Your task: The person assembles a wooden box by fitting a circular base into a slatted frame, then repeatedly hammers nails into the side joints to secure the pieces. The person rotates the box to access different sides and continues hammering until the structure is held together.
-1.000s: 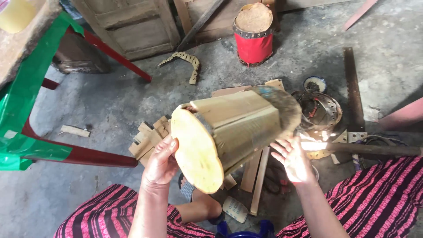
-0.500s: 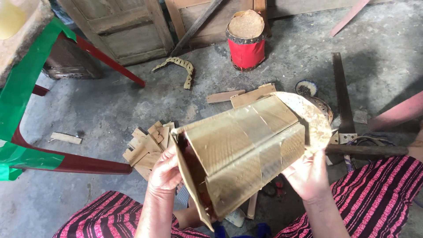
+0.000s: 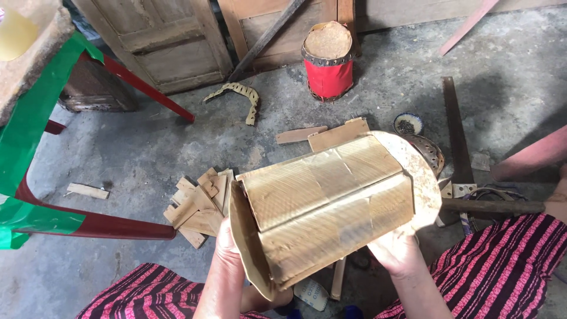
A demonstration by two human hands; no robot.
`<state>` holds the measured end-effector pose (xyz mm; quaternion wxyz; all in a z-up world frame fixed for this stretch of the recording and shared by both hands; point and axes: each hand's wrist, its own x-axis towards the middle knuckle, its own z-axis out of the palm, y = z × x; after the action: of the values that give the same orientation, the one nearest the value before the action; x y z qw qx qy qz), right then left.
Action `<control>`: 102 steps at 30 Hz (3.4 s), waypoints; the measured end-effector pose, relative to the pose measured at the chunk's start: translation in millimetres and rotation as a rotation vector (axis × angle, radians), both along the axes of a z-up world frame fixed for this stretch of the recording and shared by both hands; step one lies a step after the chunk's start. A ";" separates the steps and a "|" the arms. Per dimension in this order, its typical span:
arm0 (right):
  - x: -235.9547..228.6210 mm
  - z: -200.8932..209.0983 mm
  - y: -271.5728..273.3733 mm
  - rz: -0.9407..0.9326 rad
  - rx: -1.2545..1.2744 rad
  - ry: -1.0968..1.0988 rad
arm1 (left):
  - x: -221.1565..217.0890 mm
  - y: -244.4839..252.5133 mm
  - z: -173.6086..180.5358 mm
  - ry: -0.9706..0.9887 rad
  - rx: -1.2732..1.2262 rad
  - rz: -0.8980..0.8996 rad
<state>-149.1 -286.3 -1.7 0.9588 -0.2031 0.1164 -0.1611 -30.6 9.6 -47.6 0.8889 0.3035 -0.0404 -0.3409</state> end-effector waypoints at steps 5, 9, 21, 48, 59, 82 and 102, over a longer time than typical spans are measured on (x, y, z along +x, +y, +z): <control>-22.6 -29.0 -19.4 -0.022 0.047 -0.174 | 3.9 -11.7 -6.0 0.032 0.040 0.007; -53.8 -54.7 -34.6 -0.049 0.090 -0.349 | 12.0 -24.4 -17.1 0.059 0.069 0.001; -85.2 -40.3 -42.7 -0.485 -1.377 0.229 | 50.2 -5.8 -170.8 0.134 0.160 0.015; -66.7 -15.2 -24.9 -0.282 -1.124 0.254 | -20.5 -80.3 5.2 0.320 0.363 0.124; -58.7 -16.0 -9.3 -0.416 -1.748 0.209 | -16.2 -71.3 11.9 0.224 0.415 -0.026; -13.4 -129.2 51.4 -0.249 -2.453 0.147 | -30.1 -82.1 -219.0 0.876 0.577 0.540; 15.5 -154.6 121.8 -0.150 -2.575 -0.080 | 36.5 -59.9 -71.6 -0.531 1.304 0.527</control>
<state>-133.6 -164.5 -156.3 0.0650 -0.9643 -0.1396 -0.2156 6.0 -50.3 -119.1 0.5415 0.8400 0.0305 0.0130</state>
